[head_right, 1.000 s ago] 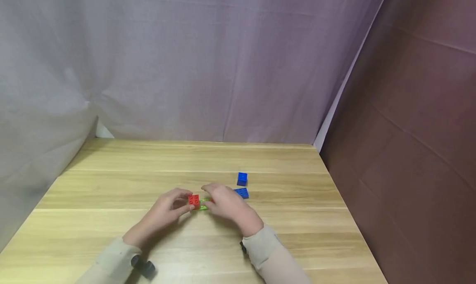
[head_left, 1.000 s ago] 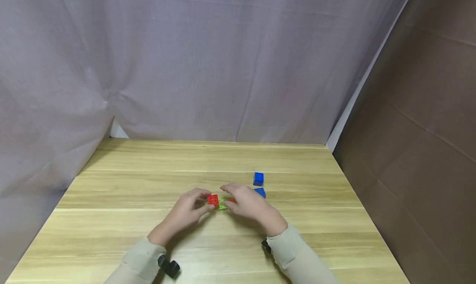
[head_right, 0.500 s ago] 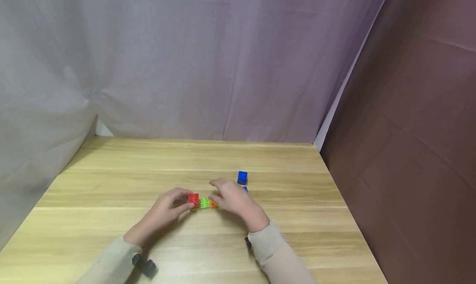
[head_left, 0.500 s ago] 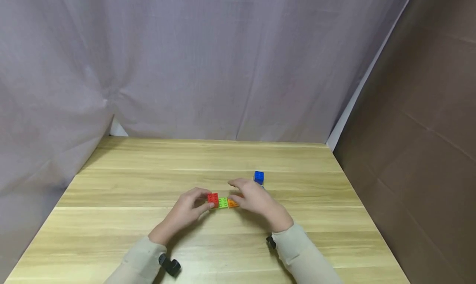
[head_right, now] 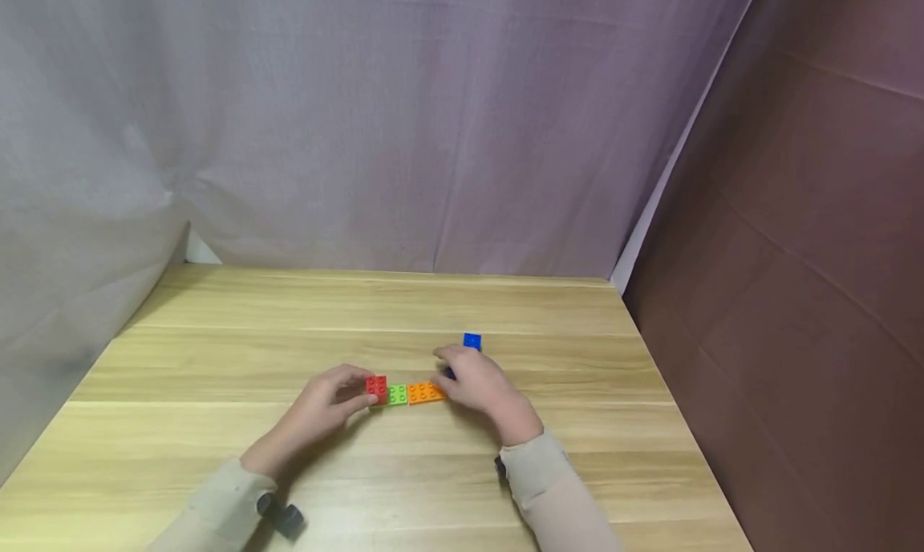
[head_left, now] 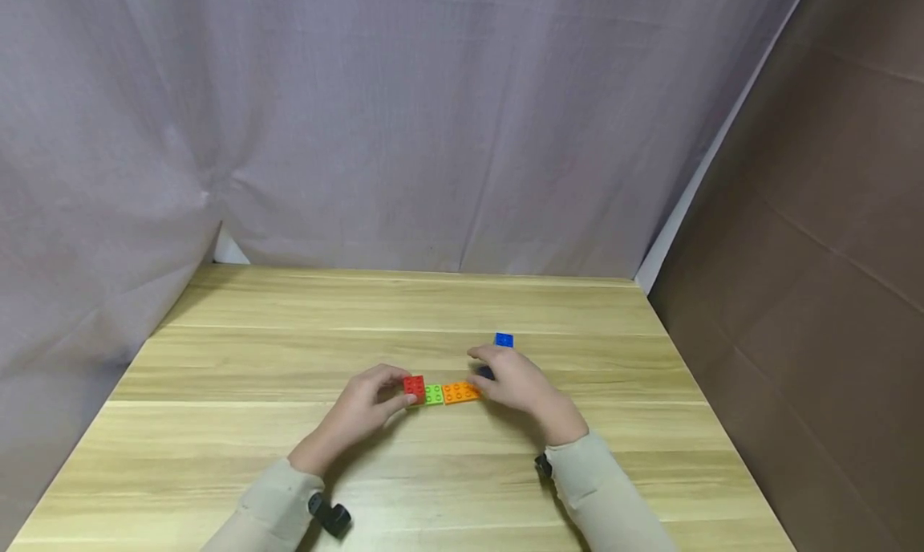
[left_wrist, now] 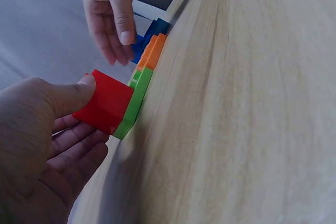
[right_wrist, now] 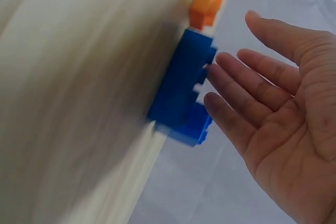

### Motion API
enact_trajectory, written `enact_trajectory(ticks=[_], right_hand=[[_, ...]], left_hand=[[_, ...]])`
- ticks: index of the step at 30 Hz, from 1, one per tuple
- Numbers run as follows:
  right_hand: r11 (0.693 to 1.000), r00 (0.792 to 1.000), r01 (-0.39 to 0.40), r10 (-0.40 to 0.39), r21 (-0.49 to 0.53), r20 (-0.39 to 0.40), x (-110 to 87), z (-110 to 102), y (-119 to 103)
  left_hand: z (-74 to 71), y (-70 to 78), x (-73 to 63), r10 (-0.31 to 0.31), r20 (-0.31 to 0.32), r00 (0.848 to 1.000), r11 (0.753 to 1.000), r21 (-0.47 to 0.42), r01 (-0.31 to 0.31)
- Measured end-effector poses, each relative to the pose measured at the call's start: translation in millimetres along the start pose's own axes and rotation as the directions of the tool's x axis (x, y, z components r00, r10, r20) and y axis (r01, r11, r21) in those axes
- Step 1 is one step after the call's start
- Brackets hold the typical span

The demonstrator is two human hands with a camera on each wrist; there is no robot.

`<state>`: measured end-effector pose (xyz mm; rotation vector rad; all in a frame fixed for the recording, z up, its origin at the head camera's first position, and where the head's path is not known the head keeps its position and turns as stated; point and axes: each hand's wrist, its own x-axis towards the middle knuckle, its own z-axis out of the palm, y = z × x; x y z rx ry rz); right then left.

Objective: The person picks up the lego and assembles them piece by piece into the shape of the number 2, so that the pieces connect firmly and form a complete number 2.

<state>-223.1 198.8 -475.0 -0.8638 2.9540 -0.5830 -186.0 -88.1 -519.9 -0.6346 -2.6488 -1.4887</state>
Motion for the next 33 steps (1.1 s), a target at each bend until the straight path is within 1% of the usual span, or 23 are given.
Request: enact_trajectory(ticks=[4,9,12,18,27,33], right_hand=[[1.0,1.0,-0.002,0.002,0.002,0.015,-3.7,2,6],[1.0,0.997,0.013,-0.013,-0.004,0.071,-7.3,2,5],[1.0,0.997,0.012,-0.011,-0.014,0.077,-8.5,4,5],[0.999,0.996,-0.038,0.039,-0.022,0.076,-11.5,4,11],[0.995,0.988,-0.1,0.101,-0.014,0.116,-14.8,-3,20],[0.993,0.985,-0.117,0.119,-0.023,0.121,-14.2,-2,24]], left_hand=[[-0.1,-0.3,-1.1,0.0,0.0,1.0,1.0,-0.01,0.0],[-0.8,-0.9,-1.0,0.003,-0.003,1.0,1.0,-0.007,-0.003],[-0.6,-1.6,-0.3,0.004,-0.005,1.0,1.0,-0.008,-0.004],[1.0,-3.9,-0.3,0.0,-0.003,1.0,1.0,0.001,0.0],[0.9,-4.9,-1.2,-0.008,-0.004,1.0,1.0,-0.003,0.008],[1.9,-4.1,-0.2,-0.016,-0.008,1.0,1.0,0.004,0.016]])
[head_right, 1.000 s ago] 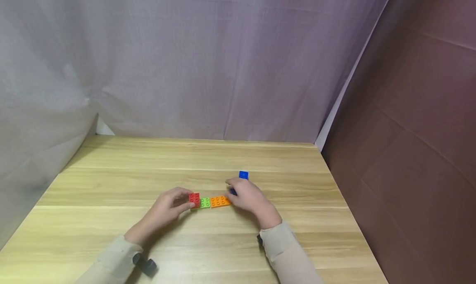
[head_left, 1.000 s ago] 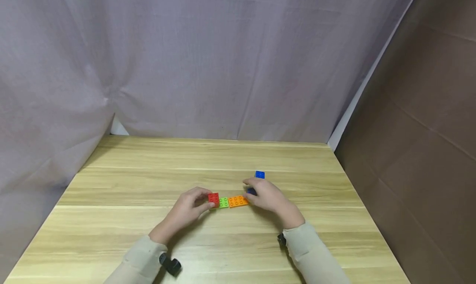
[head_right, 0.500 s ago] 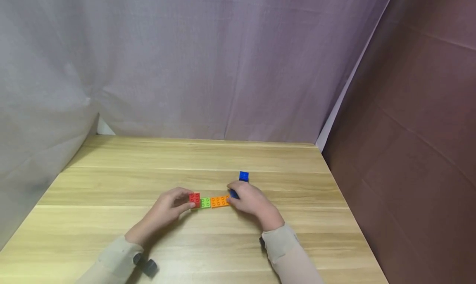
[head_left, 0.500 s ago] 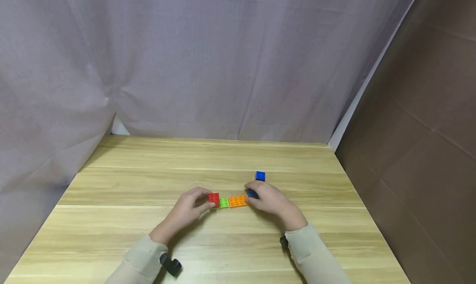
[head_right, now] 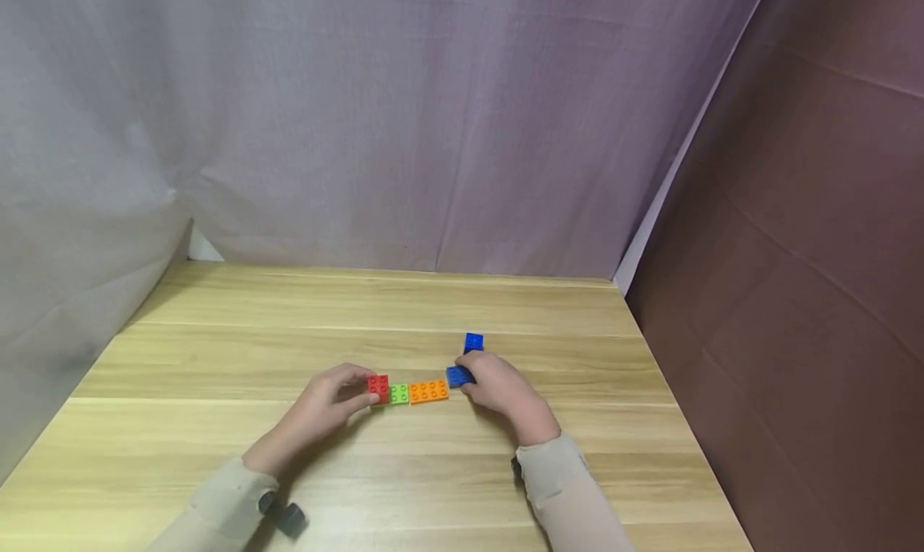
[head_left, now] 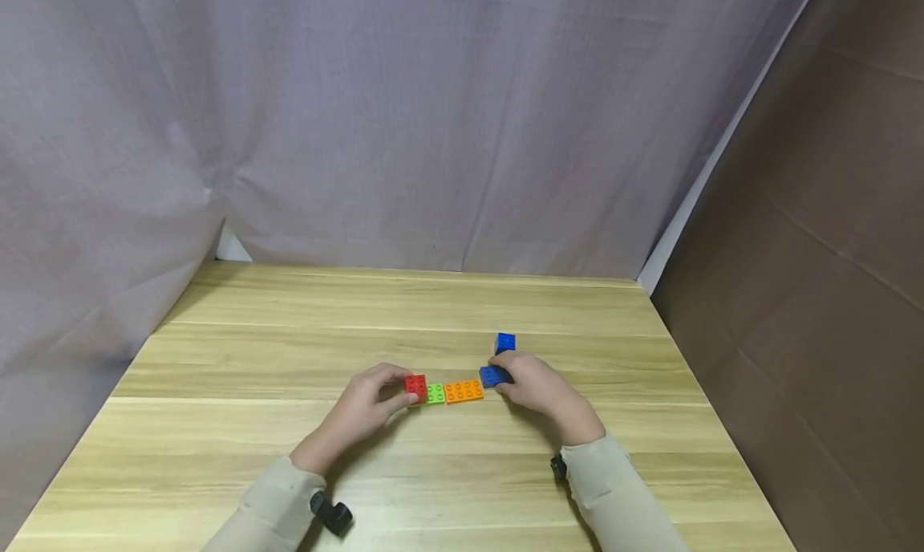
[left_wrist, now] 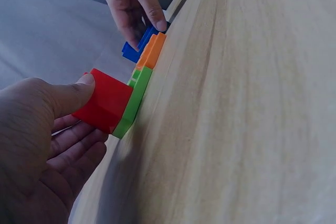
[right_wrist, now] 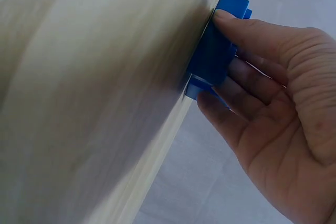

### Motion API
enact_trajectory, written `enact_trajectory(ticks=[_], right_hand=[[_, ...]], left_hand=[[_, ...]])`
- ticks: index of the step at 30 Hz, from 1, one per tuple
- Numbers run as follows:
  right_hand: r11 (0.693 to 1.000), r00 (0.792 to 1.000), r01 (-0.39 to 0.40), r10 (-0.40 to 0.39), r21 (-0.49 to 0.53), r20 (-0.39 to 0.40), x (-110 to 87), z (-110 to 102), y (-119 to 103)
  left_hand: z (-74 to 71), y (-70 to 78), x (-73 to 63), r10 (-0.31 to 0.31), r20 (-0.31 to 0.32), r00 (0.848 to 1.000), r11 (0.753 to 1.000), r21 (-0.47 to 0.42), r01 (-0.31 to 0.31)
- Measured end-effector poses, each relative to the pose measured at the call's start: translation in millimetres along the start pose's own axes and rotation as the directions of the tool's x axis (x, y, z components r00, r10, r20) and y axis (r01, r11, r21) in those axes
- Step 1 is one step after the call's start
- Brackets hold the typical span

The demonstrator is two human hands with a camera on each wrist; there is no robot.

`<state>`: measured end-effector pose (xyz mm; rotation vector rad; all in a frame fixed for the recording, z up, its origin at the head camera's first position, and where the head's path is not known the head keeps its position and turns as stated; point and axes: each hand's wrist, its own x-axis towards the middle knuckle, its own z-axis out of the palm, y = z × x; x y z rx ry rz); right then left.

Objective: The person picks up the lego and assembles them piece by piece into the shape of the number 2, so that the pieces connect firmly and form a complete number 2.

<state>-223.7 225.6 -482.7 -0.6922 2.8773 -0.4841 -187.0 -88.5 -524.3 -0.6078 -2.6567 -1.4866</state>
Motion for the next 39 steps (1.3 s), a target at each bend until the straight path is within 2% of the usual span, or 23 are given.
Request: enact_trajectory(ticks=[5,21,39], right_hand=[[1.0,1.0,-0.017,0.017,0.0,-0.005,0.8,1,2],[1.0,0.999,-0.005,0.004,-0.015,-0.037,0.5,4,3],[0.995,0.991,0.101,-0.103,-0.022,-0.091,0.4,-12,-13]], left_hand=[[0.0,0.5,-0.8,-0.006,0.001,1.0,1.0,0.0,0.006],[-0.9,0.9,-2.9,-0.008,0.005,1.0,1.0,-0.021,0.008],[-0.1,2.7,-0.2,-0.026,0.011,1.0,1.0,-0.013,0.027]])
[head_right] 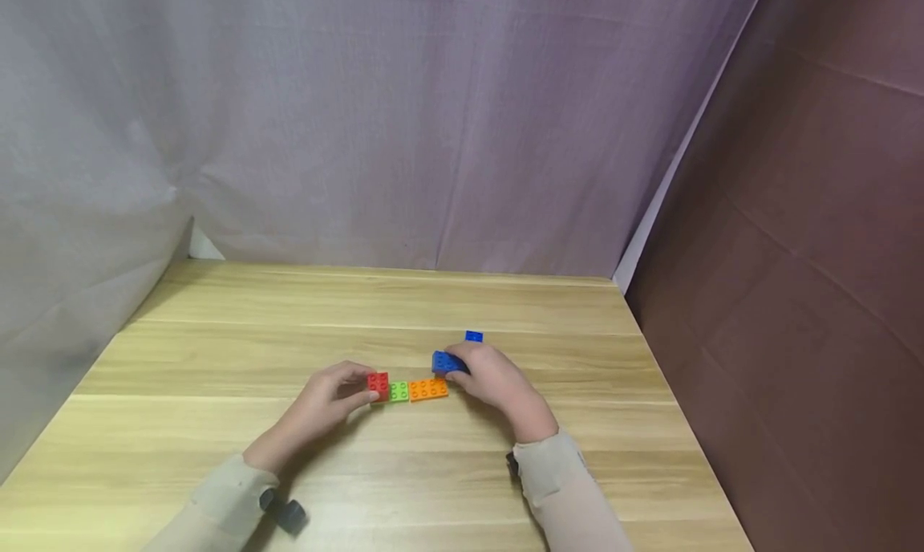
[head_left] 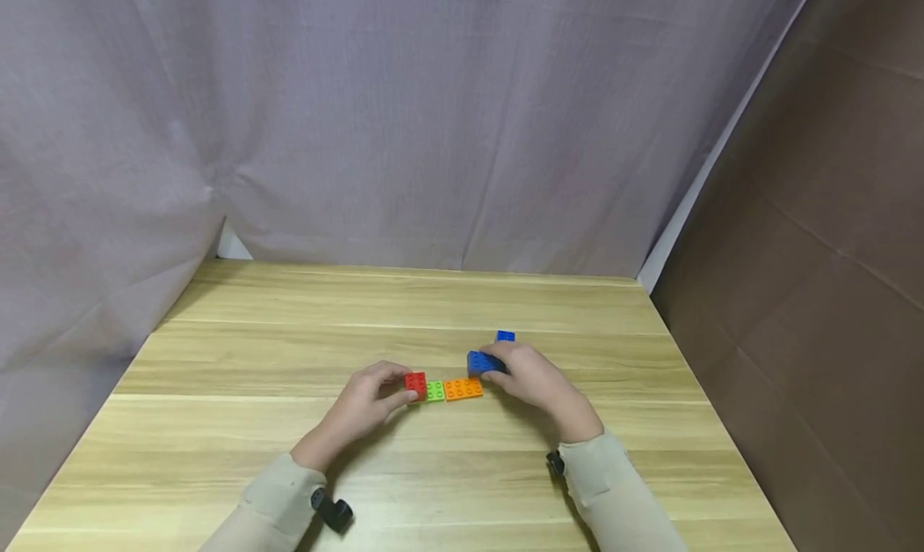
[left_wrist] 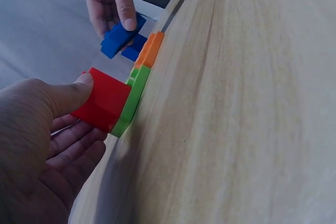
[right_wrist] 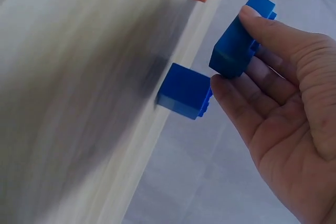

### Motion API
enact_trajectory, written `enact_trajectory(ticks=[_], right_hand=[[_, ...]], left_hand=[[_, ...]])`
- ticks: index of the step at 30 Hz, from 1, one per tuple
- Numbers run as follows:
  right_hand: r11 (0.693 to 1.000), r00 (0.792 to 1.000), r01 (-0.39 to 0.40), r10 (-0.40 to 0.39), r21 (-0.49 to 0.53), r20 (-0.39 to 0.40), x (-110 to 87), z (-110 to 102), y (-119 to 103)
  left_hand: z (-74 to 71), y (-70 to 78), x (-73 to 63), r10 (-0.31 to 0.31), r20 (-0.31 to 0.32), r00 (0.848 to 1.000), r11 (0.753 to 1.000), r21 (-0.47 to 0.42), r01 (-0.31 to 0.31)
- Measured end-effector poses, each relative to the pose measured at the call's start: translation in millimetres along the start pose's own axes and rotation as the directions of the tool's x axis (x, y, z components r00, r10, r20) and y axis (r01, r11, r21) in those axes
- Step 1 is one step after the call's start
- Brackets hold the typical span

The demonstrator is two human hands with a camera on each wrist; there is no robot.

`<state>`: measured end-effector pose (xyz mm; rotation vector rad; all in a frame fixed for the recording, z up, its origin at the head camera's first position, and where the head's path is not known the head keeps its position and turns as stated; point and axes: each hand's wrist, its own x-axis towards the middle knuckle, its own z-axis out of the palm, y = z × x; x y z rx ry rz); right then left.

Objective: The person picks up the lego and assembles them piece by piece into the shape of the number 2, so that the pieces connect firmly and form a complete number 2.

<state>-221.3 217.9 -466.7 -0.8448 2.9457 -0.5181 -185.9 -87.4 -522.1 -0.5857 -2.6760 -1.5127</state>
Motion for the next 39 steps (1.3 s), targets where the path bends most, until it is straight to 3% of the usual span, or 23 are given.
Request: enact_trajectory(ticks=[10,18,31,39], right_hand=[[0.999,0.999,0.039,-0.039,0.024,-0.002,3.5,-4,-14],[0.992,0.993,0.115,-0.113,0.054,-0.029,9.7,-6,-30],[0.992,0.993,0.118,-0.118,0.045,0.01,23.1,-10,-49],[0.989,0.989,0.145,-0.145,0.041,-0.006,25.9,-9,-51]], left_hand=[[-0.2,1.0,-0.8,0.005,-0.004,1.0,1.0,0.014,-0.005],[-1.3,-0.5,-0.7,0.023,-0.005,1.0,1.0,0.011,-0.022],[-1.9,-1.2,-0.6,0.022,-0.008,1.0,1.0,0.01,-0.021],[-1.8,0.1,-1.6,0.02,-0.007,1.0,1.0,-0.002,-0.02]])
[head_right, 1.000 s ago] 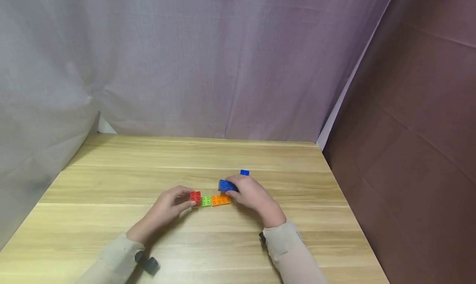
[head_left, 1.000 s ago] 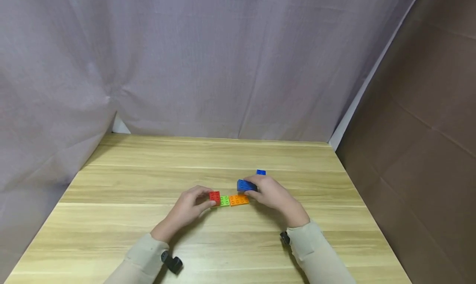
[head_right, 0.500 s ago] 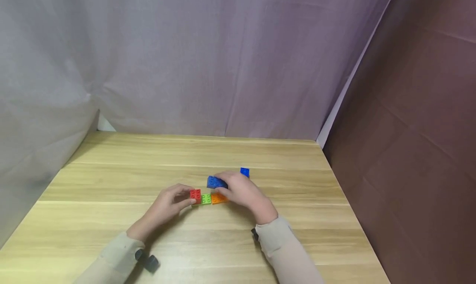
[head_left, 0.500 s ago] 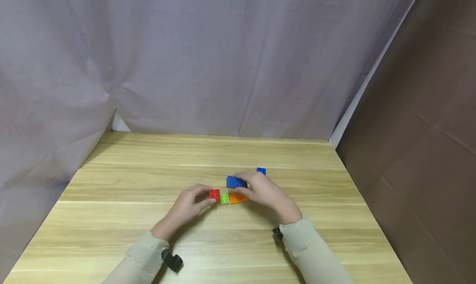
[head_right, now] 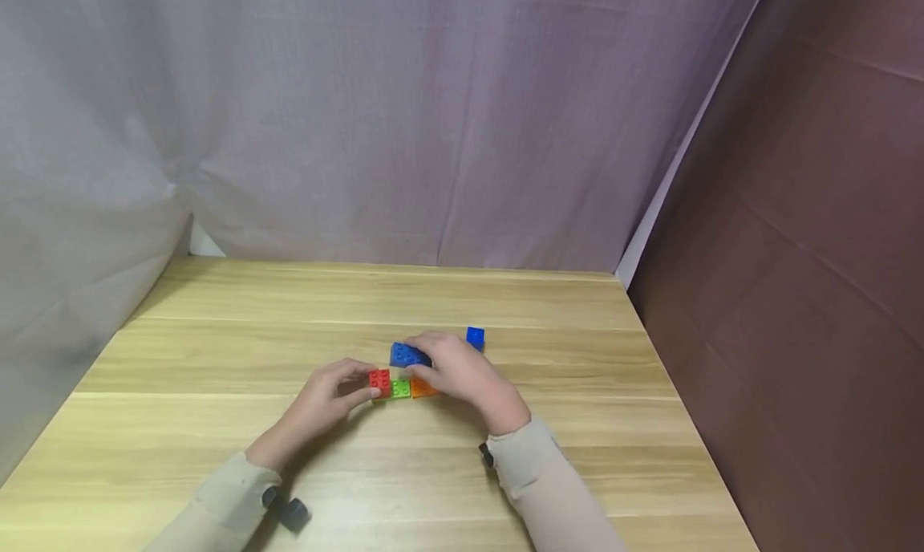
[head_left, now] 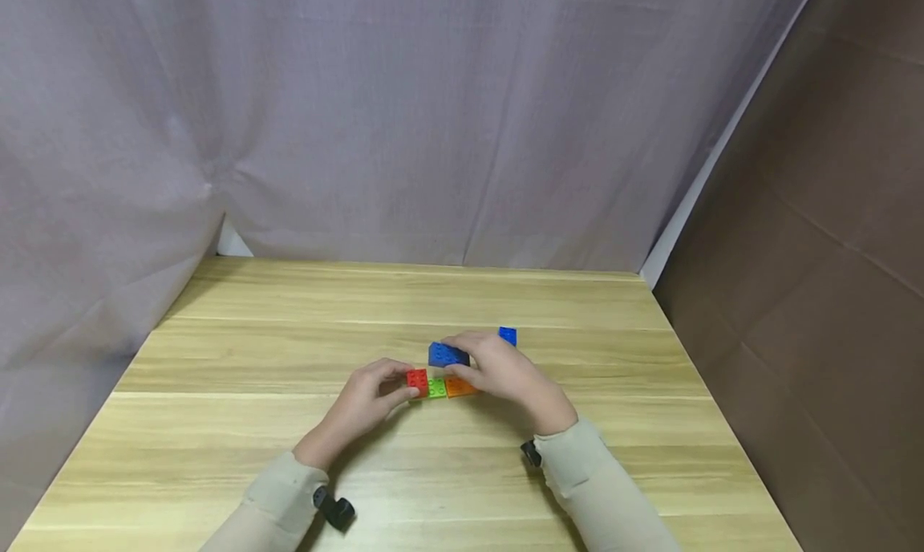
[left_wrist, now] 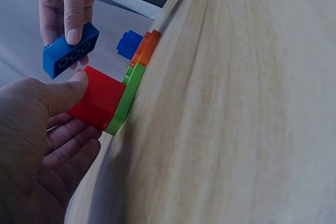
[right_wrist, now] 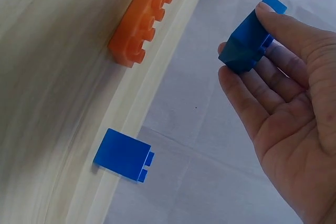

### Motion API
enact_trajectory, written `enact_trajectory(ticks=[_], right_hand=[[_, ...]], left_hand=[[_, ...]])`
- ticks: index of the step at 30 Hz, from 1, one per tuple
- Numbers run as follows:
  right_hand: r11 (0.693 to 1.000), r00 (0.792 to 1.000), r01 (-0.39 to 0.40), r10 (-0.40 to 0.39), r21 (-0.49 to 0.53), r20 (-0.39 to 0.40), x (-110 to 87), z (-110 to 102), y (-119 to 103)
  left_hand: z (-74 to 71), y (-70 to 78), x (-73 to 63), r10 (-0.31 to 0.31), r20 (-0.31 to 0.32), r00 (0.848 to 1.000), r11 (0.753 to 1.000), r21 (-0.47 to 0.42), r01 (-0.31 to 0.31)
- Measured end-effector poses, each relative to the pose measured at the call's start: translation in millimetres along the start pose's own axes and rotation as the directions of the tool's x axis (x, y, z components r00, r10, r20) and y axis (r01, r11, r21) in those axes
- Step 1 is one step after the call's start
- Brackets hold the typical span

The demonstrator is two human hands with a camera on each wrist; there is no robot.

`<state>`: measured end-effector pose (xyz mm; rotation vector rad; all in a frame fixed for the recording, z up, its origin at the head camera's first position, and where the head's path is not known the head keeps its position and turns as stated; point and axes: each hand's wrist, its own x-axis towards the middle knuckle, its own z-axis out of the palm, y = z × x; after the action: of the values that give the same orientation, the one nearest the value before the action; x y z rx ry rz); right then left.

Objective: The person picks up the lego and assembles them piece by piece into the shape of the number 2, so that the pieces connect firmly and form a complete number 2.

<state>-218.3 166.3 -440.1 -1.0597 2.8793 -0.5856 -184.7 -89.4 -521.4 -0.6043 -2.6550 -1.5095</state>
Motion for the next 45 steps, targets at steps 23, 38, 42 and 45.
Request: enact_trajectory(ticks=[23,38,42,45], right_hand=[[0.996,0.996,0.088,-0.089,0.011,0.03,9.8,5,-14],[0.988,0.989,0.146,-0.147,0.044,0.027,9.0,15,-21],[0.987,0.988,0.151,-0.153,0.056,0.033,9.2,20,-19],[0.986,0.986,0.161,-0.162,0.054,0.029,9.5,23,-19]], left_hand=[[-1.2,2.1,1.0,0.01,0.004,1.0,1.0,-0.012,-0.01],[0.0,0.5,-1.6,0.029,0.008,1.0,0.999,-0.042,-0.029],[-0.1,0.4,-1.1,0.039,0.005,0.999,0.999,-0.032,-0.039],[0.2,0.0,-1.2,0.039,0.003,0.999,0.999,-0.026,-0.039]])
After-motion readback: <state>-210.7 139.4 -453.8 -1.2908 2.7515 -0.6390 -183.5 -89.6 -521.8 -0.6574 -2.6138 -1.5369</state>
